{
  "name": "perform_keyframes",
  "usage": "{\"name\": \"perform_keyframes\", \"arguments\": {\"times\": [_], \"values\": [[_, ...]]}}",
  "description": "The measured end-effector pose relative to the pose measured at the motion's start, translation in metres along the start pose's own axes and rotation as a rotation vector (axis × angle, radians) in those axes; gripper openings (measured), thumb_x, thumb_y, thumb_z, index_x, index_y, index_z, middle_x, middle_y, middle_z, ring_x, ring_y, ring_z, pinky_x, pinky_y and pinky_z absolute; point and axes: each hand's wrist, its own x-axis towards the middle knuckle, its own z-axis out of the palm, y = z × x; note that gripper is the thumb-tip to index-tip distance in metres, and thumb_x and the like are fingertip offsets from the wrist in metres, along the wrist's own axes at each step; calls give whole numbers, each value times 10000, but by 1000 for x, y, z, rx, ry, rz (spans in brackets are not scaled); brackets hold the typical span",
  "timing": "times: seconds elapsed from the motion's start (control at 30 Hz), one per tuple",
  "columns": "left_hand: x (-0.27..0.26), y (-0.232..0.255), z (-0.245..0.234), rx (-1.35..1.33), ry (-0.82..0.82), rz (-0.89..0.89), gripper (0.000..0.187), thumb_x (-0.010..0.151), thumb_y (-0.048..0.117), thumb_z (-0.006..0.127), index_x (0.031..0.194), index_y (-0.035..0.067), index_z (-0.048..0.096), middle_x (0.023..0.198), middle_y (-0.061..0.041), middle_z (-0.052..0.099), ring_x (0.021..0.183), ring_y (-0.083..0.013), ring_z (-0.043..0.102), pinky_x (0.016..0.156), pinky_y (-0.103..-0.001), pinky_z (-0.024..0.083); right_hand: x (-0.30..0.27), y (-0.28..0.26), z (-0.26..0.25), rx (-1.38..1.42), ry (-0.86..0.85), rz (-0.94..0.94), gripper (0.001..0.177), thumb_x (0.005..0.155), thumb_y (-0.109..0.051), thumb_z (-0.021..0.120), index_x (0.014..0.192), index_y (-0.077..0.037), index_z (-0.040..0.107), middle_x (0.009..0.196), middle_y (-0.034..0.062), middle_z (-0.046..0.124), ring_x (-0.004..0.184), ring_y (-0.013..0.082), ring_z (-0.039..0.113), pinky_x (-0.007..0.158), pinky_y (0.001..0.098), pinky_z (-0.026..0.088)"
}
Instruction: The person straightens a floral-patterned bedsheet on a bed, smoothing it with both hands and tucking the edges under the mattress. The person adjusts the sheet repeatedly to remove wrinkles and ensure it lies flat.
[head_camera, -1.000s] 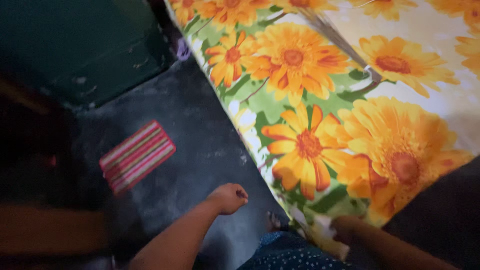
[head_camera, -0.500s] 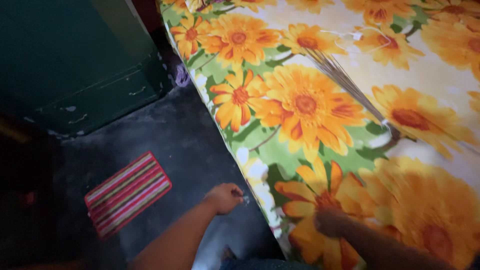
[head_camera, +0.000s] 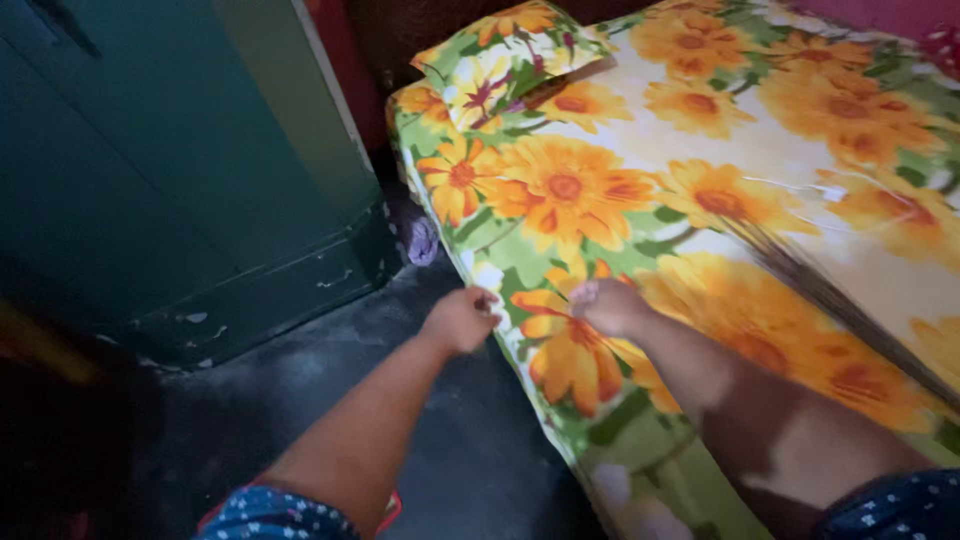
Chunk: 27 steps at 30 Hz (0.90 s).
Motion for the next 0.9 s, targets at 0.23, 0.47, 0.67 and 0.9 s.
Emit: {"name": "perform_keyframes", "arguments": {"times": [0.23, 0.47, 0.67, 0.9], "values": [[98, -62, -33, -174, -59, -34, 429, 832, 308, 764, 1195, 92, 688, 1004, -85, 749, 934, -214, 722, 847, -352, 561, 117, -65, 35, 381, 4, -118, 309, 851, -196, 757, 1102, -16, 736, 1067, 84, 783, 998, 157, 722, 927, 288, 548], [254, -111, -33, -234, -99, 18, 433, 872, 296, 741, 1220, 52, 659, 1041, -107, 758, 935, -203, 719, 844, -337, 554, 257, -82, 41, 393, 127, -55, 331, 867, -203, 737, 1160, -50, 734, 1096, 55, 777, 1010, 155, 724, 919, 292, 545], [408, -128, -65, -272, -172, 9, 380, 887, 239, 714, 1216, 52, 678, 990, -79, 742, 896, -173, 698, 815, -332, 548, 374, -106, -7, 450, 212, 9, 329, 889, -238, 724, 1169, -65, 732, 1106, 76, 776, 1019, 170, 709, 919, 315, 534], [521, -123, -71, -529, -272, -166, 424, 890, 257, 705, 1269, 72, 653, 991, -56, 741, 839, -162, 696, 750, -310, 559, 457, -85, -42, 442, 268, 48, 331, 891, -283, 719, 1137, -63, 733, 1113, 83, 779, 1037, 183, 711, 940, 332, 537]]}}
